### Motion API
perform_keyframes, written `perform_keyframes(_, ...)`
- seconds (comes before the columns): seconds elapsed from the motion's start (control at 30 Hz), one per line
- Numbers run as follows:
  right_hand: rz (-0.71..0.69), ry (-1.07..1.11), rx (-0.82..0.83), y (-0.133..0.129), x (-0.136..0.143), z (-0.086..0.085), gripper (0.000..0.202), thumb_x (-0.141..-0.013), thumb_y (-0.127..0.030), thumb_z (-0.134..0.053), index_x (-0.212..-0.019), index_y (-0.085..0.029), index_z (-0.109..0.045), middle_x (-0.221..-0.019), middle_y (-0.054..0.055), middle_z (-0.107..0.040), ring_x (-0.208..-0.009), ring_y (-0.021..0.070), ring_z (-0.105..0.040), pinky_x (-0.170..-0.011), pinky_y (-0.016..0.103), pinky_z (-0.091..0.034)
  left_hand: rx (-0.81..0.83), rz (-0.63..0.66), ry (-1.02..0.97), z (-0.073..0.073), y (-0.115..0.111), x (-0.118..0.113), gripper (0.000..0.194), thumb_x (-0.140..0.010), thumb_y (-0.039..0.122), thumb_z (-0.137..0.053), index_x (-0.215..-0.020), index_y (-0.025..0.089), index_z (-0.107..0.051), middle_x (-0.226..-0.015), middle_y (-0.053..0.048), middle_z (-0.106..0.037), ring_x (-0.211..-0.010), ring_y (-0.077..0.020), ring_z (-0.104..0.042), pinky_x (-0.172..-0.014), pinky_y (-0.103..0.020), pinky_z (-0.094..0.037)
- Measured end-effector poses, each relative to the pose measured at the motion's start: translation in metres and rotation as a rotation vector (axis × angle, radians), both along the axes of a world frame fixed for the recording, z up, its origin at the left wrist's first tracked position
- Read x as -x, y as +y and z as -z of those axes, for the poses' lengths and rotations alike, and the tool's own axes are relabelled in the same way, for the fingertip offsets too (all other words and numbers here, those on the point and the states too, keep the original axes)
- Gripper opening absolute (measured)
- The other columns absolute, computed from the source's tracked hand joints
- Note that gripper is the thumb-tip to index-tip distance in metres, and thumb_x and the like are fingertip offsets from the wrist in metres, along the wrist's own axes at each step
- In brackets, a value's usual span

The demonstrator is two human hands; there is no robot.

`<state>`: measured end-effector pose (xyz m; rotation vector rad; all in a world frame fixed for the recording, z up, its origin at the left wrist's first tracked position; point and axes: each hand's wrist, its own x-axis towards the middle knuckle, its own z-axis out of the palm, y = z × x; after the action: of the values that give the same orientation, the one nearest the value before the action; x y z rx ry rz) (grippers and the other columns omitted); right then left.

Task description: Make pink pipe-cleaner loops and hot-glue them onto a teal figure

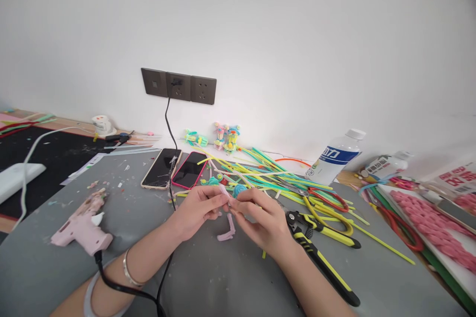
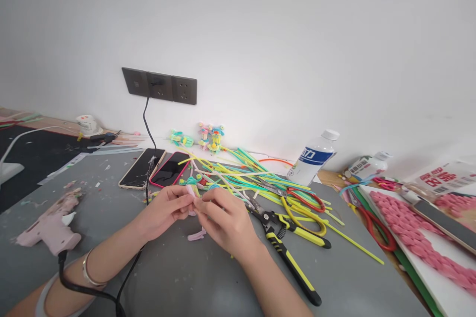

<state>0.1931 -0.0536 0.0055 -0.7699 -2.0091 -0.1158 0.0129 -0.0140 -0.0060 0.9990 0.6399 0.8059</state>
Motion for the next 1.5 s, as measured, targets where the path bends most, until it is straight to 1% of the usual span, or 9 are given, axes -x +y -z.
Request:
perform_keyframes(0.27, -0.003, 0.020, -0.005, 0.000, 0.002, -0.002, 0.013, -0.093, -0.009, -0.058, -0.095, -0.021, -0.063, -0.080, 0.005, -0.066, -0.066, 0.0151, -0.062, -0.060, 0.026, -0.050, 0.018, -0.001, -0.007, -0.004, 0.001, 0.000, 0.034, -0.069, 0.042, -0.086, -0.068, 0.012, -0.071, -0.057, 0.002, -0.053, -0.053, -0.0062, -0.038, -0.049, -0.021, -0.022)
perform_keyframes(0.47, -0.008, -0.019, 0.002, -0.001, 0.002, -0.002, 0.013, -0.094, -0.009, -0.057, -0.094, -0.021, -0.063, -0.080, 0.006, -0.067, -0.066, 0.0150, -0.062, -0.060, 0.027, -0.048, 0.064, -0.010, 0.004, -0.001, 0.003, 0.000, 0.038, -0.064, 0.044, -0.089, -0.065, 0.011, -0.068, -0.056, 0.003, -0.052, -0.052, -0.0060, -0.039, -0.050, -0.021, -0.022)
perform_keyframes(0.63, -0.003, -0.043, 0.004, 0.000, 0.002, 0.000, 0.013, -0.095, -0.008, -0.058, -0.091, -0.020, -0.062, -0.079, 0.006, -0.066, -0.064, 0.0141, -0.058, -0.058, 0.027, -0.046, 0.089, -0.005, -0.017, -0.001, 0.002, 0.001, 0.036, -0.068, 0.041, -0.087, -0.064, 0.012, -0.066, -0.055, 0.005, -0.047, -0.053, -0.0053, -0.037, -0.050, -0.020, -0.022)
perform_keyframes(0.73, -0.023, 0.005, 0.052, 0.000, 0.003, 0.001, 0.014, -0.094, -0.007, -0.058, -0.091, -0.020, -0.061, -0.080, 0.006, -0.066, -0.068, 0.0153, -0.060, -0.060, 0.027, -0.047, 0.093, -0.004, -0.006, -0.002, 0.002, 0.001, 0.034, -0.069, 0.040, -0.087, -0.065, 0.012, -0.067, -0.056, 0.004, -0.049, -0.054, -0.0056, -0.038, -0.050, -0.020, -0.023)
perform_keyframes(0.97, -0.157, 0.188, 0.287, -0.001, 0.001, -0.006, 0.013, -0.095, -0.009, -0.057, -0.090, -0.021, -0.062, -0.081, 0.004, -0.063, -0.072, 0.0159, -0.060, -0.062, 0.027, -0.048, -0.003, 0.057, 0.012, -0.003, 0.003, 0.003, 0.036, -0.072, 0.043, -0.084, -0.065, 0.012, -0.066, -0.061, 0.001, -0.057, -0.052, -0.0052, -0.036, -0.049, -0.021, -0.021)
perform_keyframes(1.13, -0.292, 0.278, 0.539, 0.003, -0.007, -0.008, 0.010, -0.093, -0.017, -0.064, -0.084, -0.021, -0.062, -0.079, 0.003, -0.061, -0.073, 0.0162, -0.055, -0.062, 0.027, -0.044, -0.091, 0.125, 0.053, -0.001, 0.005, 0.005, 0.037, -0.071, 0.044, -0.084, -0.064, 0.012, -0.068, -0.060, -0.001, -0.062, -0.048, -0.0043, -0.032, -0.047, -0.021, -0.019)
perform_keyframes(1.23, -0.373, 0.339, 0.781, 0.004, -0.013, -0.009, 0.009, -0.089, -0.021, -0.071, -0.090, -0.021, -0.062, -0.083, 0.002, -0.059, -0.073, 0.0142, -0.052, -0.064, 0.026, -0.043, -0.169, 0.227, 0.100, 0.001, 0.006, 0.009, 0.031, -0.074, 0.040, -0.083, -0.066, 0.012, -0.072, -0.061, -0.002, -0.065, -0.051, -0.0062, -0.043, -0.049, -0.020, -0.028)
perform_keyframes(1.33, -0.473, 0.364, 1.033, 0.003, -0.016, -0.011, 0.018, -0.086, -0.024, -0.075, -0.099, -0.021, -0.064, -0.086, 0.000, -0.059, -0.072, 0.0123, -0.053, -0.066, 0.025, -0.044, -0.215, 0.354, 0.122, 0.002, 0.008, 0.012, 0.024, -0.075, 0.035, -0.083, -0.070, 0.013, -0.076, -0.066, -0.004, -0.069, -0.062, -0.0108, -0.057, -0.062, -0.023, -0.043)
perform_keyframes(1.5, -0.615, 0.362, 1.283, 0.000, -0.016, -0.012, 0.015, -0.085, -0.028, -0.076, -0.091, -0.018, -0.067, -0.084, 0.002, -0.062, -0.076, 0.0157, -0.064, -0.071, 0.029, -0.048, -0.190, 0.483, 0.183, 0.005, 0.008, 0.015, 0.019, -0.074, 0.032, -0.084, -0.075, 0.015, -0.078, -0.067, -0.002, -0.072, -0.063, -0.0120, -0.062, -0.065, -0.023, -0.047)
